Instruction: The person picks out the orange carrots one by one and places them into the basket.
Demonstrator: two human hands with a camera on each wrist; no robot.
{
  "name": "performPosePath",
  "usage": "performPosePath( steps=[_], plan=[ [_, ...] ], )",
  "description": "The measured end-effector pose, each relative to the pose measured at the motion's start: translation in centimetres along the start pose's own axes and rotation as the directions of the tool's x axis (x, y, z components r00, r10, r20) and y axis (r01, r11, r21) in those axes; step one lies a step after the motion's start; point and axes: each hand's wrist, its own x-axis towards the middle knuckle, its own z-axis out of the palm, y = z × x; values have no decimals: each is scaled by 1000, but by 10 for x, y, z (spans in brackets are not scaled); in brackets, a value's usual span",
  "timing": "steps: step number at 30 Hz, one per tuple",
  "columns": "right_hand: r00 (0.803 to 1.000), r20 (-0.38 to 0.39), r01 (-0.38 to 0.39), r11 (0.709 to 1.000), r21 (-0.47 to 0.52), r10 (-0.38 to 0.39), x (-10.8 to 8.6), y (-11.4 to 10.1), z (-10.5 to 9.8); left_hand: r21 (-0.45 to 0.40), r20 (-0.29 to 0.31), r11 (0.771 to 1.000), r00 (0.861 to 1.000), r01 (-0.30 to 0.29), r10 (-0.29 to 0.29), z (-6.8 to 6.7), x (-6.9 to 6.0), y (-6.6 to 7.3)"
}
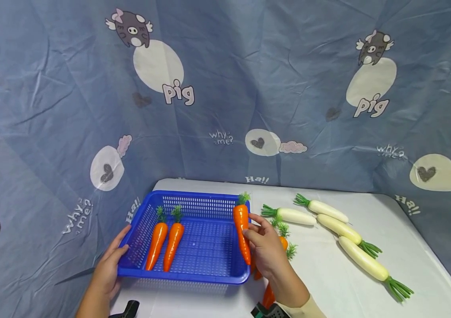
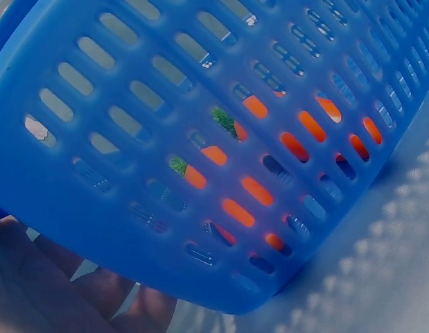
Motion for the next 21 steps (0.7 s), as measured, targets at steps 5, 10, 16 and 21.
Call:
performPosePath(
  steps=[5, 10, 16, 21],
  plan=[
    [1000, 25, 15, 1000, 24, -15, 0, 0, 4, -14, 11, 1000, 1000, -16, 17, 0, 1, -3],
    [999, 30, 12, 1000, 22, -12, 0, 0, 9, 34, -32, 999, 999, 40, -39, 2, 2, 2],
    [999, 31, 13, 1000, 2, -13, 0, 1, 12, 13, -9, 1000, 1000, 10, -9, 0, 1, -1],
    [999, 44, 10, 1000, -1, -10, 3, 1, 16, -2, 0, 1000, 1000, -2, 2, -1, 2, -2]
  ],
)
